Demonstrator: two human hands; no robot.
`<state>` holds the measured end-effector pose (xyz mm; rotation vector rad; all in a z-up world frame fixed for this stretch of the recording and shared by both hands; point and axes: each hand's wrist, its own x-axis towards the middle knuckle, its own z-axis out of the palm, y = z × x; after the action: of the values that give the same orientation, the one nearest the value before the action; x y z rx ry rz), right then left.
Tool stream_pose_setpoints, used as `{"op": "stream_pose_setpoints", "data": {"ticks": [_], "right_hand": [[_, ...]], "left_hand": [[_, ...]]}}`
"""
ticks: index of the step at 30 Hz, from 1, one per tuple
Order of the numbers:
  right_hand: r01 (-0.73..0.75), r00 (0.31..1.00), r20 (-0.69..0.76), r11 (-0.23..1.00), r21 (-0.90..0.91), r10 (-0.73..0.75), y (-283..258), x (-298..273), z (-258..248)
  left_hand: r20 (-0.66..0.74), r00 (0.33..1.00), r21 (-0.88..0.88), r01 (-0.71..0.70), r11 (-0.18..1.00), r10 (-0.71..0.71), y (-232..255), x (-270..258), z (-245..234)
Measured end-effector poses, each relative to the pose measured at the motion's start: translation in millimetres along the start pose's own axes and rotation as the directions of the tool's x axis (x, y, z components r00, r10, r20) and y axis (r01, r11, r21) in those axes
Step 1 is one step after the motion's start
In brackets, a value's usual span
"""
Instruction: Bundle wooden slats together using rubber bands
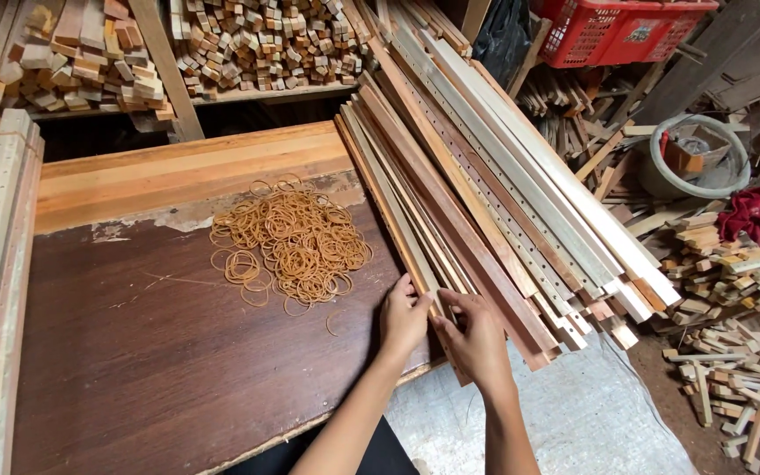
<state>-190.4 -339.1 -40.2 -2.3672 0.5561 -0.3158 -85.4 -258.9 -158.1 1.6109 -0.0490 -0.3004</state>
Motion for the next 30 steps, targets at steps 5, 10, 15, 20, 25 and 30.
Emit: {"op": "stream_pose_setpoints", "data": {"ticks": [5, 10, 15, 20, 25, 30], "right_hand": [[-0.095, 0.990, 0.124, 0.956, 0.276, 0.063, -40.5, -10.2, -18.3], [-0.246, 0.964, 0.226, 0.777, 0.579, 0.137, -58.4, -14.2, -24.0], [-0.292, 0.956, 0.224, 0.629, 0.721, 0.188, -43.8, -14.7, -8.7], [-0.106, 0.994, 0.045, 0.890, 0.443, 0.095, -38.0, -21.2, 6.1], [0.148, 0.987, -0.087, 0.964, 0.222, -0.132, -29.2, -18.1, 14.0], [0.150, 0.984, -0.122, 0.975, 0.161, -0.131, -21.6, -16.5, 19.0]], "left_hand": [[0.050, 0.997, -0.258, 0.075, 0.963, -0.064, 33.4, -27.8, -28.6], [0.163, 0.971, -0.400, 0.226, 0.888, -0.174, 74.9, -51.9, -59.8], [0.164, 0.928, -0.402, 0.372, 0.836, -0.334, 86.0, -53.1, -70.7], [0.170, 0.939, -0.433, 0.343, 0.834, -0.298, 70.0, -48.0, -66.9], [0.131, 0.968, -0.490, 0.250, 0.835, -0.213, 71.1, -53.6, -63.2], [0.085, 0.977, -0.462, 0.214, 0.861, -0.197, 68.2, -52.7, -60.1]]}}
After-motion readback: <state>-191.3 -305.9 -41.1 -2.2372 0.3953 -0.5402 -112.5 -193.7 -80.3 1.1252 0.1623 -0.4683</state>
